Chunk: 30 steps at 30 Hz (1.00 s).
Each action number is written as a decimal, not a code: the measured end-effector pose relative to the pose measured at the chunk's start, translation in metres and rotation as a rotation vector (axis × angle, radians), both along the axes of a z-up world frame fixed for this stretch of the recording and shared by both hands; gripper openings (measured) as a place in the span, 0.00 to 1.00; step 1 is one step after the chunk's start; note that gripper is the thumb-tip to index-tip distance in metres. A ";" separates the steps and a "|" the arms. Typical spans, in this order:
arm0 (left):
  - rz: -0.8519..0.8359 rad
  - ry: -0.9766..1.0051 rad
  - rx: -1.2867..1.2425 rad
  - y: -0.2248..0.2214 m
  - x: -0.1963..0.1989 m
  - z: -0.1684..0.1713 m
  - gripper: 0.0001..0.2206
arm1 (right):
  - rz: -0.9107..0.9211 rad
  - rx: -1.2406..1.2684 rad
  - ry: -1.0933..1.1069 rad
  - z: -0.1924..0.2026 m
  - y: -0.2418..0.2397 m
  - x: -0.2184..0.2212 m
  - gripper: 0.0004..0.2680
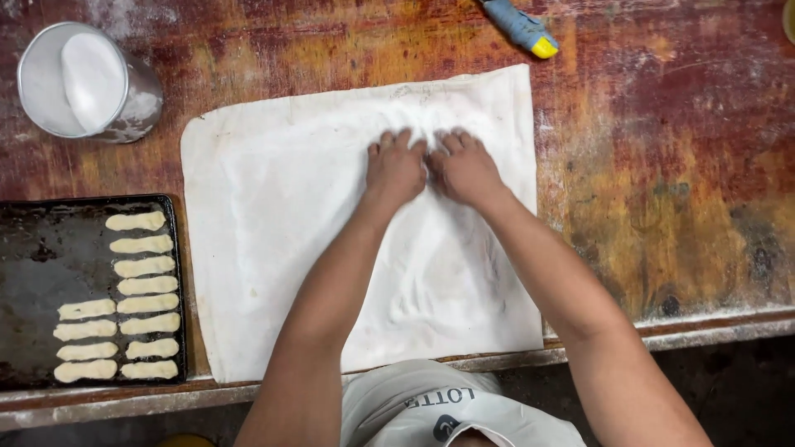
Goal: Arranging small pre-cut pieces of dough into organized rows on a baking tray
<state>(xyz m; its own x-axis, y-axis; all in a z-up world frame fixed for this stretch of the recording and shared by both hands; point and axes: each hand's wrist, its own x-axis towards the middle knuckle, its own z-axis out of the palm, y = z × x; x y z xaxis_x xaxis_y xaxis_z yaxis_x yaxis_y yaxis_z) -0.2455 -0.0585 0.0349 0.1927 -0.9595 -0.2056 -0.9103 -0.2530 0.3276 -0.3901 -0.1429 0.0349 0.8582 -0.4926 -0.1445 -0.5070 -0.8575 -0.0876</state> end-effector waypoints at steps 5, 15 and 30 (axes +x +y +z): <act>-0.146 0.068 -0.015 0.100 -0.072 0.023 0.20 | 0.029 -0.004 0.079 0.017 0.103 -0.082 0.18; -0.373 0.045 -0.026 0.215 -0.080 0.018 0.22 | -0.354 0.210 0.185 0.032 0.264 -0.093 0.26; -0.185 0.039 -0.195 0.339 -0.049 -0.005 0.18 | -0.133 -0.005 0.148 0.010 0.306 -0.067 0.19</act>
<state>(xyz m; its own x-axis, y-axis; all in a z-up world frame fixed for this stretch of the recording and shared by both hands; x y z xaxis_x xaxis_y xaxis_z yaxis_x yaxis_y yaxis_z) -0.2950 0.2802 0.0301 0.0063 -0.9998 -0.0177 -0.9210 -0.0127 0.3894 -0.4570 0.1635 0.0449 0.7547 -0.6016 -0.2618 -0.6232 -0.7821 0.0007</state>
